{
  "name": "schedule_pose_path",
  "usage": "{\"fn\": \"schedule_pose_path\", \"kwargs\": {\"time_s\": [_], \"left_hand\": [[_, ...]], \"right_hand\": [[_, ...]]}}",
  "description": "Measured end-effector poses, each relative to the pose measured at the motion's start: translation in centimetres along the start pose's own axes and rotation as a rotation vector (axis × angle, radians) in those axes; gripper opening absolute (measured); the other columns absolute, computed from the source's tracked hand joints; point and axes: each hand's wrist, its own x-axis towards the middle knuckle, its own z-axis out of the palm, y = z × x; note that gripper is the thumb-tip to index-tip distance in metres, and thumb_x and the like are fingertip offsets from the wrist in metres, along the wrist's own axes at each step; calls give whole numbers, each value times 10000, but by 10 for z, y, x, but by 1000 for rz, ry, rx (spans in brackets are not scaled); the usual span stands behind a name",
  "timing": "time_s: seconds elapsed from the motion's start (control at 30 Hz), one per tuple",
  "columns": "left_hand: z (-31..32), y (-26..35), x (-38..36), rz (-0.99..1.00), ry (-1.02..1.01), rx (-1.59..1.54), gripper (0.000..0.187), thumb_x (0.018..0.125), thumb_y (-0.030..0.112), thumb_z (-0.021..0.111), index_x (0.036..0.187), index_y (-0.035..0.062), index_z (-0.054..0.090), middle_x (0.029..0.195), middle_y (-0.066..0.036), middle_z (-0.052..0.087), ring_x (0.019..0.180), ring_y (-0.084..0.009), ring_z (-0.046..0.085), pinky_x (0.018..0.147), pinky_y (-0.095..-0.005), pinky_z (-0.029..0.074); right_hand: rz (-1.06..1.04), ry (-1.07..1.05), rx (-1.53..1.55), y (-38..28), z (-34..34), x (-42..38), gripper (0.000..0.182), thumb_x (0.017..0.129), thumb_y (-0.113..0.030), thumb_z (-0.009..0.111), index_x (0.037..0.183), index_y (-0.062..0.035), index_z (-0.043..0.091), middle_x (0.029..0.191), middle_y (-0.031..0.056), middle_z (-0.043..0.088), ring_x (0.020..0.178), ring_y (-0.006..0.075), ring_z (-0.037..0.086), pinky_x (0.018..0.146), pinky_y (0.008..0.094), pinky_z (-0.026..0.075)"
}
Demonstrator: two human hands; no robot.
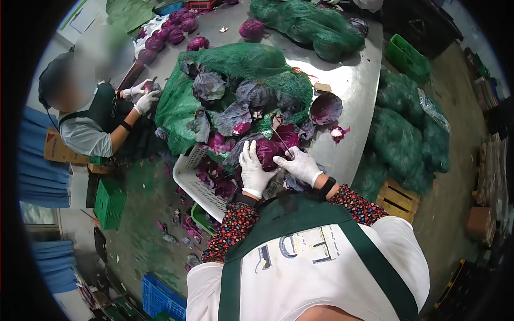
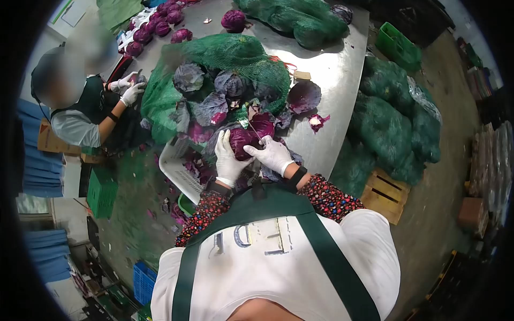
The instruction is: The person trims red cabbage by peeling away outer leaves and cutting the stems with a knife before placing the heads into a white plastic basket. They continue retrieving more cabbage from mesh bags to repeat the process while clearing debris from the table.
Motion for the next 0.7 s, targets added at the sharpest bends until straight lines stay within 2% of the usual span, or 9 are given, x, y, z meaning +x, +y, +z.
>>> {"fn": "schedule_pose_path", "kwargs": {"time_s": [0.1, 0.17, 0.23, 0.3, 0.43, 0.57, 0.6, 0.67, 0.7], "left_hand": [[3, 14, -2, 2, -134, 187, 1133, 532, 271, 871, 1446, 69, 233, 1466, -182, 258, 1275, -417, 319, 1056, -507, 321], [20, 10, -4, 127, 6, 292, 1158, 513, 251, 876, 1457, 79, 228, 1459, -168, 275, 1259, -434, 331, 1057, -506, 315], [5, 25, 3, 50, -121, 227, 1165, 510, 272, 884, 1456, 82, 230, 1453, -167, 281, 1254, -431, 337, 1064, -486, 316], [0, 20, 8, 94, -63, 120, 1183, 505, 289, 893, 1457, 82, 222, 1447, -169, 285, 1256, -425, 338, 1067, -464, 323], [-7, -22, 28, 104, -118, -132, 1134, 511, 309, 887, 1437, 84, 274, 1378, -185, 371, 1269, -363, 381, 1064, -437, 351], [-26, -57, 34, -322, -222, -1033, 880, 698, 259, 823, 1406, 73, 334, 1290, -134, 484, 1155, -251, 530, 1014, -366, 427], [-26, -69, 41, -313, -248, -1278, 769, 758, 228, 773, 1392, 84, 361, 1283, -123, 502, 1158, -257, 545, 950, -408, 491], [-35, -74, 24, -580, -262, -1713, 779, 782, 450, 707, 1401, 128, 361, 1333, -139, 479, 1178, -325, 534, 876, -519, 526], [-42, -75, 17, -697, -237, -1903, 800, 787, 538, 671, 1405, 140, 357, 1352, -147, 468, 1180, -349, 532, 846, -553, 538]], "right_hand": [[18, 6, -70, -12, 1, -8, 919, 695, -735, 626, 1184, 31, 486, 1020, 215, 658, 976, 368, 635, 847, 414, 493], [109, -36, -167, -14, 1, -6, 864, 708, -668, 658, 1188, 29, 483, 1024, 207, 661, 976, 369, 635, 847, 408, 495], [-34, 88, -140, 15, 12, 8, 763, 734, -537, 652, 1187, 50, 468, 1003, 238, 662, 959, 349, 652, 843, 391, 508], [-119, 121, 64, 28, 6, 8, 368, 760, -257, 652, 1039, -31, 570, 860, 165, 682, 792, 307, 674, 753, 386, 522], [143, 10, 393, 48, 1, 14, 166, 766, -148, 625, 885, -45, 573, 691, 101, 625, 597, 199, 609, 604, 334, 495], [122, -41, 398, 57, 8, 14, 134, 775, -138, 644, 849, -64, 561, 661, 41, 597, 492, 133, 538, 447, 290, 432], [94, -55, 402, 54, 6, 11, 137, 783, -146, 648, 853, -64, 562, 657, 36, 593, 479, 123, 526, 442, 285, 426], [24, -88, 455, 57, 7, 10, 203, 804, -212, 693, 878, -63, 577, 648, 28, 587, 449, 103, 501, 416, 277, 402], [13, -120, 276, 41, -8, 1, 298, 812, -301, 721, 913, -43, 612, 694, 42, 616, 546, 119, 567, 504, 291, 459]]}}
